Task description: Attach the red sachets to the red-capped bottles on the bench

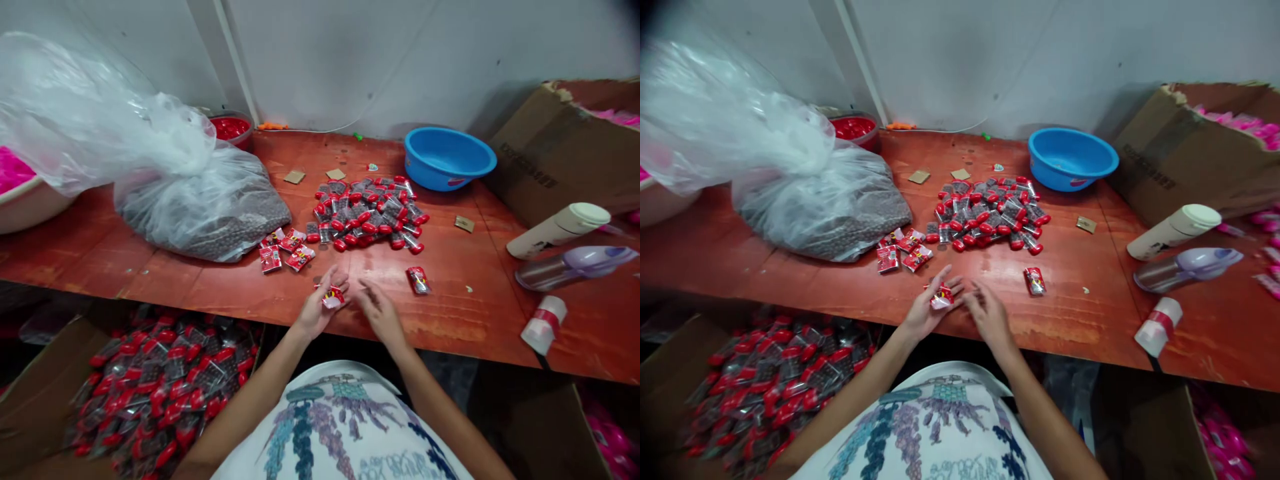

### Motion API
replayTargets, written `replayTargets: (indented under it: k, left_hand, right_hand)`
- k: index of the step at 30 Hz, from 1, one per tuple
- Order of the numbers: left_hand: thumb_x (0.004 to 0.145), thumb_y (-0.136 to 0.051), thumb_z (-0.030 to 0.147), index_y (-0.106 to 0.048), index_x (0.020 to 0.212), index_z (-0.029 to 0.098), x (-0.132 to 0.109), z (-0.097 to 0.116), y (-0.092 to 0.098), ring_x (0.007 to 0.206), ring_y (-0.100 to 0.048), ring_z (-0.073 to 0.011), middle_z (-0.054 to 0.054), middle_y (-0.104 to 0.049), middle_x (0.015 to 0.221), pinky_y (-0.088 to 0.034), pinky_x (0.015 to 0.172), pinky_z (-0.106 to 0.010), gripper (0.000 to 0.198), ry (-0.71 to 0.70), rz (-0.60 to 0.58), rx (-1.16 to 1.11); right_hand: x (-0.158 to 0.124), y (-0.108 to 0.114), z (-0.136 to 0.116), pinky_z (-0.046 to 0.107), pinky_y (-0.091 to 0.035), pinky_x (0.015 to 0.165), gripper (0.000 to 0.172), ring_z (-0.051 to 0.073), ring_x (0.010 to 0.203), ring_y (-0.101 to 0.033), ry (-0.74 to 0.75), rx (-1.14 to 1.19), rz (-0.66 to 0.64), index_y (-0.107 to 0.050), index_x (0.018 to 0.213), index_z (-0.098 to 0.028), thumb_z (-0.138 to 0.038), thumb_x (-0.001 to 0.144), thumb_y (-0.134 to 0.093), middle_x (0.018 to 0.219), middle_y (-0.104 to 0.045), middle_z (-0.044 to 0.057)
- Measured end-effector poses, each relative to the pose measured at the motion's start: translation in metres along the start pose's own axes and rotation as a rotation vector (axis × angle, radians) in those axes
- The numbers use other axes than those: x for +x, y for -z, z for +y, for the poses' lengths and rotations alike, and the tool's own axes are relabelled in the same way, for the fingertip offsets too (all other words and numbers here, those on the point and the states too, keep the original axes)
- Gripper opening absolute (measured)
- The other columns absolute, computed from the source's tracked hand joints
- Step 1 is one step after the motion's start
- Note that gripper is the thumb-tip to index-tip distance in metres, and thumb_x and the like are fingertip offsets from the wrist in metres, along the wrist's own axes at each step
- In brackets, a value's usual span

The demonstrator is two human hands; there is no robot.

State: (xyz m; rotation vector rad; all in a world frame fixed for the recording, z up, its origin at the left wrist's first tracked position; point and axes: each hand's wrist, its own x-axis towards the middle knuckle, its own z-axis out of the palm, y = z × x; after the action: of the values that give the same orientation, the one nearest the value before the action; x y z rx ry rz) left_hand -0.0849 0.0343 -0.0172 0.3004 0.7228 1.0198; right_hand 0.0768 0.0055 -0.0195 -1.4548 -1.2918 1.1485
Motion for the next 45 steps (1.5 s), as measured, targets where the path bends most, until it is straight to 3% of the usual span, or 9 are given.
replayTargets:
  k: [2, 5, 10, 14, 19, 24, 32, 39, 45]
  left_hand:
    - [0.082, -0.062, 0.036, -0.056, 0.124, 0.025, -0.001, -0.002, 0.000, 0.106, -0.061, -0.0217, -0.008, -0.063, 0.119, -0.047, 0.093, -0.038, 0.043, -0.013, -0.015, 0.031]
    - [0.078, -0.067, 0.036, -0.065, 0.109, 0.019, -0.006, 0.002, 0.006, 0.097, -0.064, -0.0206, -0.007, -0.068, 0.108, -0.050, 0.088, -0.035, 0.035, -0.059, 0.015, 0.123]
    - [0.069, -0.075, 0.027, -0.071, 0.093, 0.012, -0.016, 0.017, 0.026, 0.075, -0.066, -0.0161, -0.008, -0.071, 0.088, -0.055, 0.061, -0.024, 0.029, -0.082, 0.142, 0.346]
    - [0.064, -0.078, 0.024, -0.070, 0.079, 0.011, -0.011, 0.020, 0.033, 0.054, -0.059, -0.0095, -0.004, -0.069, 0.070, -0.037, 0.034, -0.014, 0.021, -0.194, 0.251, 0.274]
    - [0.062, -0.080, 0.021, -0.066, 0.072, 0.011, 0.000, 0.023, 0.027, 0.045, -0.055, -0.0051, 0.000, -0.066, 0.061, -0.031, 0.030, -0.012, 0.020, -0.239, 0.297, 0.100]
    - [0.068, -0.076, 0.018, -0.064, 0.082, 0.012, 0.000, 0.034, 0.025, 0.054, -0.065, -0.0101, -0.004, -0.071, 0.070, -0.041, 0.035, -0.012, 0.019, -0.174, 0.368, -0.042]
    - [0.078, -0.067, 0.014, -0.064, 0.088, 0.013, -0.001, 0.035, 0.021, 0.060, -0.068, -0.0119, -0.005, -0.072, 0.075, -0.046, 0.038, -0.013, 0.010, -0.080, 0.377, -0.103]
    - [0.077, -0.067, 0.014, -0.065, 0.087, 0.014, 0.004, 0.019, 0.009, 0.060, -0.068, -0.0125, -0.003, -0.071, 0.074, -0.048, 0.041, -0.015, 0.010, -0.055, 0.356, -0.064]
    - [0.072, -0.073, 0.017, -0.065, 0.086, 0.014, -0.003, 0.009, 0.001, 0.058, -0.066, -0.0116, -0.002, -0.071, 0.074, -0.050, 0.044, -0.017, 0.016, -0.102, 0.335, 0.035]
  right_hand:
    - [0.006, -0.029, -0.008, 0.027, -0.050, 0.067, 0.047, 0.015, 0.073, -0.059, -0.018, 0.232, -0.117, -0.051, 0.126, -0.020, -0.037, 0.083, -0.057, 0.085, -0.062, 0.002]
    - [0.014, -0.045, -0.012, 0.025, -0.049, 0.072, 0.044, 0.014, 0.076, -0.059, 0.071, 0.246, -0.069, -0.050, 0.126, -0.022, -0.030, 0.083, -0.058, 0.082, -0.060, -0.001]
    - [0.027, -0.032, -0.012, 0.024, -0.047, 0.069, 0.036, 0.014, 0.074, -0.059, 0.294, -0.105, -0.179, -0.054, 0.123, -0.023, -0.025, 0.087, -0.054, 0.082, -0.063, 0.000]
    - [0.064, -0.025, -0.009, 0.027, -0.049, 0.072, 0.027, 0.016, 0.076, -0.062, 0.429, -0.323, -0.158, -0.061, 0.114, -0.021, -0.022, 0.091, -0.046, 0.085, -0.067, 0.004]
    - [0.124, -0.030, -0.006, 0.038, -0.043, 0.092, 0.044, 0.024, 0.108, -0.054, 0.572, -0.863, -0.031, -0.057, 0.122, -0.015, -0.002, 0.086, -0.035, 0.124, -0.059, 0.014]
    - [0.114, -0.038, -0.002, 0.038, -0.044, 0.084, 0.033, 0.025, 0.096, -0.053, 0.656, -1.097, -0.166, -0.060, 0.118, -0.016, -0.011, 0.090, -0.043, 0.117, -0.062, 0.015]
    - [0.041, -0.013, 0.018, 0.044, -0.041, 0.092, 0.029, 0.028, 0.110, -0.050, 0.590, -0.812, -0.156, -0.061, 0.117, -0.024, -0.027, 0.089, -0.054, 0.116, -0.061, 0.012]
    - [0.011, -0.020, -0.005, 0.021, -0.045, 0.043, 0.034, 0.014, 0.062, -0.061, 0.062, 0.072, -0.138, -0.046, 0.118, -0.024, -0.041, 0.088, -0.052, 0.089, -0.063, 0.001]
    - [0.004, -0.028, -0.009, 0.017, -0.044, 0.041, 0.036, 0.009, 0.054, -0.057, -0.023, 0.307, -0.112, -0.048, 0.110, -0.022, -0.041, 0.082, -0.059, 0.083, -0.064, -0.001]
